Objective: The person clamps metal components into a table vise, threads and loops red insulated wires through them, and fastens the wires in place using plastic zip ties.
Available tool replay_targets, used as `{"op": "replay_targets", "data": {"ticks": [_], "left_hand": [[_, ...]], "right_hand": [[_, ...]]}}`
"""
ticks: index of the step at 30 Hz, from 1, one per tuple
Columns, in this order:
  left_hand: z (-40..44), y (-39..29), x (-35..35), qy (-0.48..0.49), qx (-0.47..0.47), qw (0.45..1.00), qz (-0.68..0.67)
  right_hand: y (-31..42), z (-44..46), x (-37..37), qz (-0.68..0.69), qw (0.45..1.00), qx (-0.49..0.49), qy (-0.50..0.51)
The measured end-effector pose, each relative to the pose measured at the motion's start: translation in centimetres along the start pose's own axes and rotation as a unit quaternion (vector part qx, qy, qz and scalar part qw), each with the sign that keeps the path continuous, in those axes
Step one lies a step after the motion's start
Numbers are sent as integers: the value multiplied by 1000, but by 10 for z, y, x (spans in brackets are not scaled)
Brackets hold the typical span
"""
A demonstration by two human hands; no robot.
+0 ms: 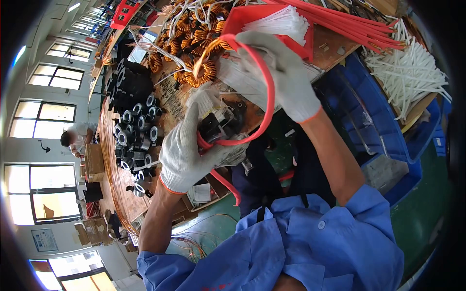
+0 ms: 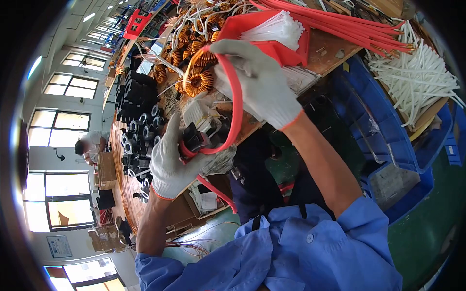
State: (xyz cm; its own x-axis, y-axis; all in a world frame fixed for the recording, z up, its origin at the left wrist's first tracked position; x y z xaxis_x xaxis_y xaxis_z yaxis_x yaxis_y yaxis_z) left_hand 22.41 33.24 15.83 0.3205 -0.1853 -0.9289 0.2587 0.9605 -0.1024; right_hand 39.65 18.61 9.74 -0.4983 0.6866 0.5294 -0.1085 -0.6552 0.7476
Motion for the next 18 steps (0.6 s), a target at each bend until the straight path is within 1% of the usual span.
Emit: {"op": "replay_targets", "data": {"ticks": [1,2,3,4,6,8,9,11,12,13,14,15,17,18], "left_hand": [[-1,1,1,12,-3,1000,-1],[-4,2,3,14,-4,1000,0],[-6,7,5,16,-15,1000,-14],[-8,11,6,19,-27,999,-27],[-9,8,4,1,-40,999,-13],[-6,3,2,-15,-52,999,-2],[-2,-1,-2,-25,-55,998,21],[3,-7,-9,-33,-58,997,41],[6,-11,-13,-41,-46,996,58],[8,-15,-16,-50,-35,995,75],[10,-15,-18,-49,-33,994,88],[17,-14,-22,-48,-33,994,87],[32,-16,-22,-13,10,998,64],[35,-14,-18,-5,-6,1000,-11]], "right_hand": [[2,4,11,-154,984,-85,33],[4,6,14,-175,971,-161,29],[-2,9,13,-174,971,-160,29],[-15,13,12,-82,989,-118,44],[-31,17,17,13,995,-73,60],[-29,16,29,47,988,-124,76],[-31,17,34,48,988,-124,75],[-45,18,44,85,994,-44,61],[-36,16,51,-1,997,-57,61],[-42,19,51,-2,997,-56,60],[-47,23,66,-157,976,-76,127],[-58,18,70,-172,972,-35,156],[-76,6,78,-207,953,44,217],[-74,-4,90,-265,918,-13,295]]}}
Point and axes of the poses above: each hand's wrist, its own z-axis towards the middle knuckle, its own x-axis out of the palm, y = z × x, the point moved 9 cm from there along z, towards the middle knuckle, and after that the axes turned 2 degrees about -z, right-handed, at the moved point
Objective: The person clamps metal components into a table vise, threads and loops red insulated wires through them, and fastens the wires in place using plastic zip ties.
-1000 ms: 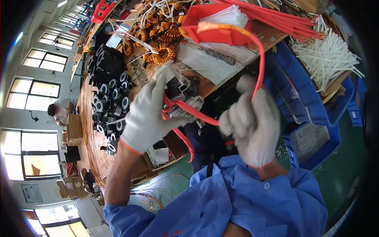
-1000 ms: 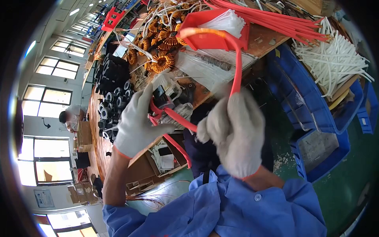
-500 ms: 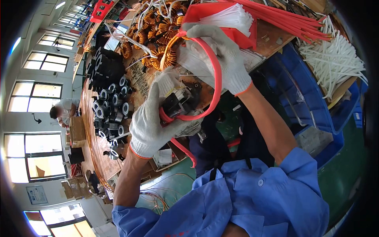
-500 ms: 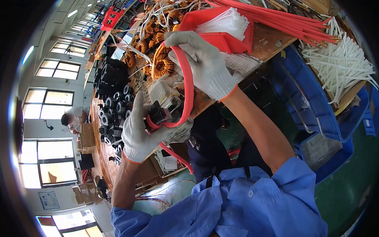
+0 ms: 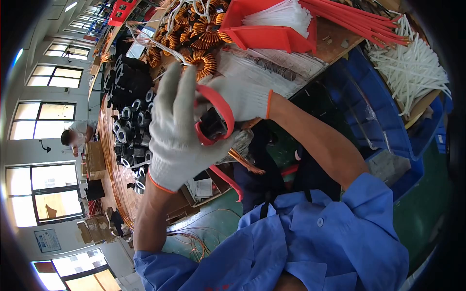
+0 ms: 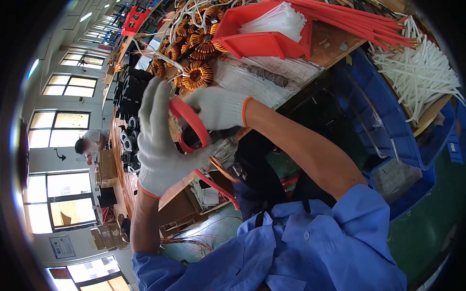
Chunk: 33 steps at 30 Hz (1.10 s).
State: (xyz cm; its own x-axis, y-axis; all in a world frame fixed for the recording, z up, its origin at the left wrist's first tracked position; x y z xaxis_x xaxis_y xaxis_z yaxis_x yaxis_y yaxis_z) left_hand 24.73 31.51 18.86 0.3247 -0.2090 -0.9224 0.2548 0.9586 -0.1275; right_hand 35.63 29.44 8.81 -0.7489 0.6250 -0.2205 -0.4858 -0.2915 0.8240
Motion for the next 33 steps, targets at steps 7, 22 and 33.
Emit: {"op": "replay_targets", "data": {"ticks": [7,22,33], "left_hand": [[6,13,21,130,-49,988,-67],[-14,40,40,104,-202,970,-83],[-17,42,37,142,-234,961,-27]], "right_hand": [[19,-88,-23,-252,936,-15,-244],[103,-128,14,-46,966,-113,-226],[77,-220,77,438,850,74,-284]]}}
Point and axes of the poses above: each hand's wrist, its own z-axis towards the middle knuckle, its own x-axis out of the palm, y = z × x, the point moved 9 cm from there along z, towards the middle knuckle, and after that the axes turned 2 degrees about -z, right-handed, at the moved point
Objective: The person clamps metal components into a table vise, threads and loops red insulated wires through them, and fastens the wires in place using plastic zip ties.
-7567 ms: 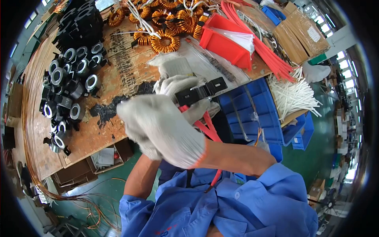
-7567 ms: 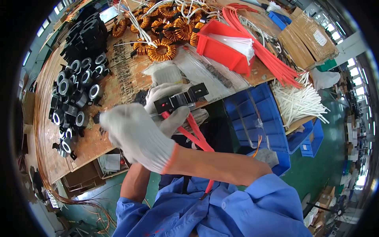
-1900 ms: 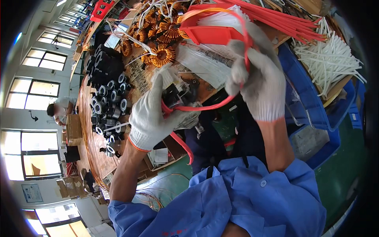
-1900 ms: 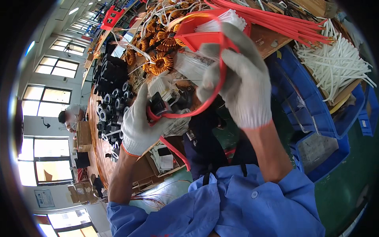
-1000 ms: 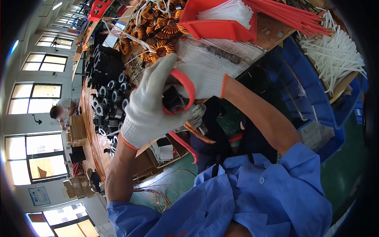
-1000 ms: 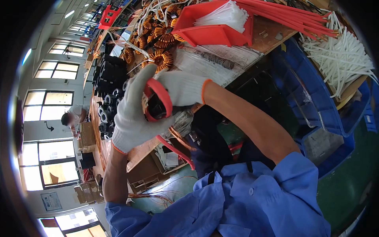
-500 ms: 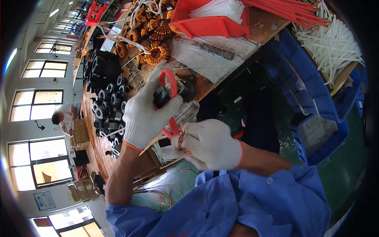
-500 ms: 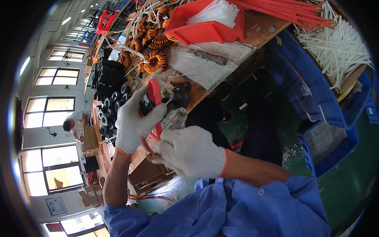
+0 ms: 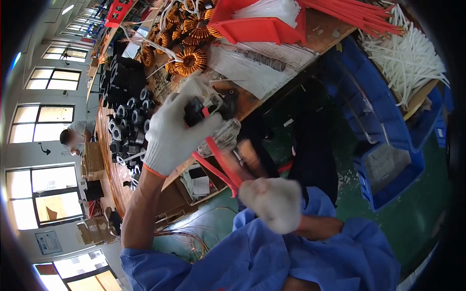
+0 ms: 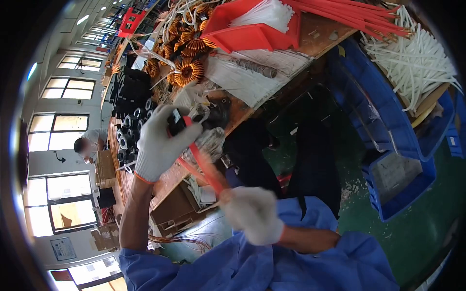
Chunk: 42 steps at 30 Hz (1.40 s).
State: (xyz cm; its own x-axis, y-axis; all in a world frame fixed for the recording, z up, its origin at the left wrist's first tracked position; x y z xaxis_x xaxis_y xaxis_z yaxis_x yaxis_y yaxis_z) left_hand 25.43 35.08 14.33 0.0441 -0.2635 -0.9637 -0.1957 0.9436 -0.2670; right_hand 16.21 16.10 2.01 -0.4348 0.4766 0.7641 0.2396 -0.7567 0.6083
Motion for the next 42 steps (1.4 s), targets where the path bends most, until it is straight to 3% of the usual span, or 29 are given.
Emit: {"op": "replay_targets", "data": {"ticks": [2,4,5,7,8,9,10,12,14,15,16,18,19,21,24,28,34,37,39,42], "left_hand": [[-3,-8,2,22,64,995,73],[-2,-11,-1,19,58,997,48],[-2,-11,-2,20,51,998,16],[-1,-12,-3,26,49,998,-5],[-1,-14,-4,20,58,998,-16],[-1,-16,-5,12,68,997,-25],[0,-18,-5,4,80,996,-33],[-1,-16,-4,-1,73,997,-25],[-1,-15,-5,2,47,999,-23],[-2,-15,-4,-1,54,998,-29],[-3,-14,-4,-8,60,998,-35],[-1,-13,-7,-17,70,997,-42],[-1,-16,-8,-5,83,996,-45],[-2,-17,-11,30,135,989,-59],[-3,-28,-38,64,119,987,-83],[1,-49,-67,30,180,979,-89],[9,-96,-62,23,207,975,-77],[13,-104,-62,-3,231,972,-50],[22,-104,-62,-17,225,972,-60],[36,-110,-61,-32,218,973,-66]], "right_hand": [[-13,11,15,-243,970,-9,15],[-21,32,39,-133,989,-50,46],[-13,38,51,-150,981,-107,61],[-11,40,70,-177,961,-134,167],[-12,40,73,-233,936,-100,243],[4,48,68,-194,944,-119,239],[18,56,61,-155,950,-138,234],[44,87,11,-203,961,-106,152],[76,141,-59,-199,976,-68,-58],[95,170,-104,-395,901,-43,-173],[123,198,-122,-452,846,-158,-233],[140,252,-162,-610,716,-229,-252],[152,267,-160,-611,714,-232,-252],[145,302,-161,-734,651,-31,-188],[136,325,-182,-762,630,-41,-143],[146,310,-186,-753,630,-70,-176],[141,313,-201,-756,639,-45,-137],[148,306,-186,-776,612,-80,-131],[163,288,-179,-768,595,-150,-184],[187,245,-128,-767,580,-188,-201]]}}
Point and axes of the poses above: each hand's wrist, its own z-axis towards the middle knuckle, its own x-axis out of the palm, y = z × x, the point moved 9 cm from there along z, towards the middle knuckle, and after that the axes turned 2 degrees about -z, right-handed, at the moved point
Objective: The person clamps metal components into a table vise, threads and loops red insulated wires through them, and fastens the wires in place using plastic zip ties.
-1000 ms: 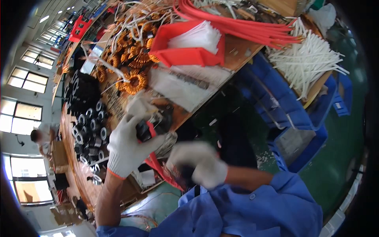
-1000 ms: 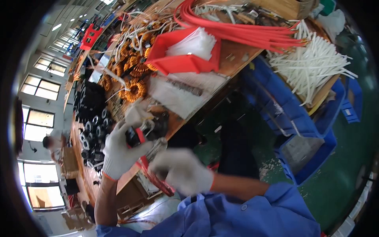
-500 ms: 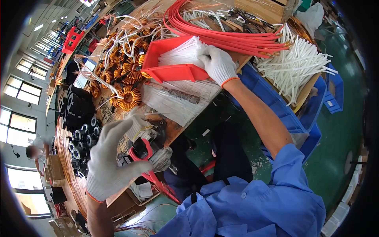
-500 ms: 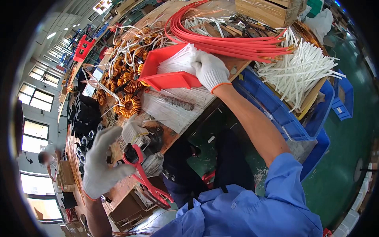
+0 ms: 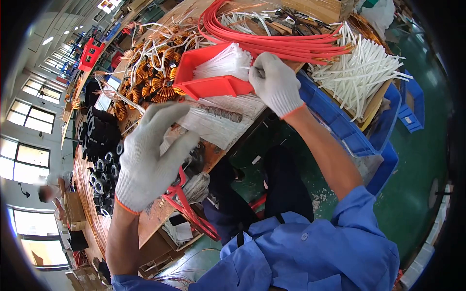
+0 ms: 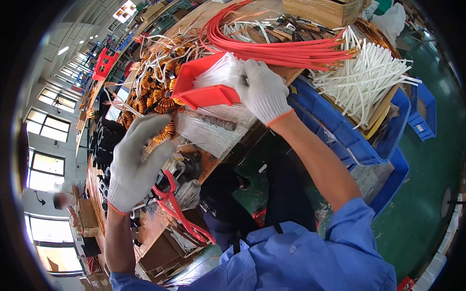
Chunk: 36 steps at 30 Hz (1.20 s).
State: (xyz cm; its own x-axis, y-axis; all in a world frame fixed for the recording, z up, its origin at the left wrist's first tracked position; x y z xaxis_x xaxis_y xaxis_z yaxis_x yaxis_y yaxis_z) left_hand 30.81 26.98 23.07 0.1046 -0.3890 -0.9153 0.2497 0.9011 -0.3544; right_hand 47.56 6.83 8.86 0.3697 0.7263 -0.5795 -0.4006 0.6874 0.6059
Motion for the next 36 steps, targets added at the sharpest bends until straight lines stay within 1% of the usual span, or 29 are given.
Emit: {"op": "replay_targets", "data": {"ticks": [2,4,5,6,7,8,9,10,11,12,13,14,15,16,17,18,19,20,22,24,26,27,28,29,30,31,34,35,36], "left_hand": [[13,-13,10,7,40,997,-70],[23,-38,20,6,175,984,-34],[26,-47,27,14,207,978,-16],[26,-55,33,23,239,971,3],[28,-53,38,65,234,970,2],[21,-52,40,73,225,972,5],[19,-41,40,87,147,984,-52],[17,-34,39,88,113,986,-83],[15,-27,39,86,80,986,-114],[13,-23,38,91,78,987,-109],[12,-19,38,91,75,991,-65],[11,-17,38,92,71,993,-22],[9,-18,39,97,68,993,-18],[9,-14,41,105,40,994,-14],[8,-10,43,113,11,993,-11],[7,-9,43,120,7,993,-7],[6,-7,43,125,-3,992,-3],[5,-4,43,130,-14,991,0],[-1,8,36,127,-26,992,2],[-9,25,22,107,-77,991,-24],[-17,36,22,99,-81,992,-22],[-19,40,22,93,-89,992,-9],[-20,43,22,88,-98,991,3],[-19,44,25,90,-100,991,2],[-15,34,30,100,-41,994,24],[-12,24,35,109,20,993,46],[-5,17,40,121,36,991,47],[-6,22,40,125,3,992,11],[-8,23,37,125,3,992,12]], "right_hand": [[45,-27,-48,85,990,-86,-68],[84,-54,-82,210,974,-86,-20],[90,-69,-83,218,973,-79,-11],[83,-81,-83,333,943,-16,-22],[76,-90,-81,440,896,48,-34],[66,-92,-81,480,872,89,-9],[57,-95,-80,518,845,133,11],[51,-96,-73,588,789,176,14],[50,-97,-65,593,785,179,13],[42,-105,-46,682,690,242,-9],[38,-115,-26,756,581,298,-32],[44,-123,-15,759,576,302,-32],[62,-134,4,779,540,317,14],[78,-143,22,797,503,329,60],[87,-150,34,783,516,334,93],[96,-158,45,768,528,339,126],[100,-160,51,787,502,343,105],[99,-161,56,789,497,347,105],[88,-168,74,794,429,422,84],[80,-175,83,788,423,441,79],[91,-187,89,769,423,456,146],[101,-188,87,768,444,435,158],[108,-189,85,767,442,438,158],[118,-182,78,776,472,381,171],[129,-174,71,783,501,321,184],[132,-176,76,794,464,354,171],[123,-171,78,795,466,358,150],[114,-175,80,773,479,391,139],[106,-176,84,774,478,390,140]]}}
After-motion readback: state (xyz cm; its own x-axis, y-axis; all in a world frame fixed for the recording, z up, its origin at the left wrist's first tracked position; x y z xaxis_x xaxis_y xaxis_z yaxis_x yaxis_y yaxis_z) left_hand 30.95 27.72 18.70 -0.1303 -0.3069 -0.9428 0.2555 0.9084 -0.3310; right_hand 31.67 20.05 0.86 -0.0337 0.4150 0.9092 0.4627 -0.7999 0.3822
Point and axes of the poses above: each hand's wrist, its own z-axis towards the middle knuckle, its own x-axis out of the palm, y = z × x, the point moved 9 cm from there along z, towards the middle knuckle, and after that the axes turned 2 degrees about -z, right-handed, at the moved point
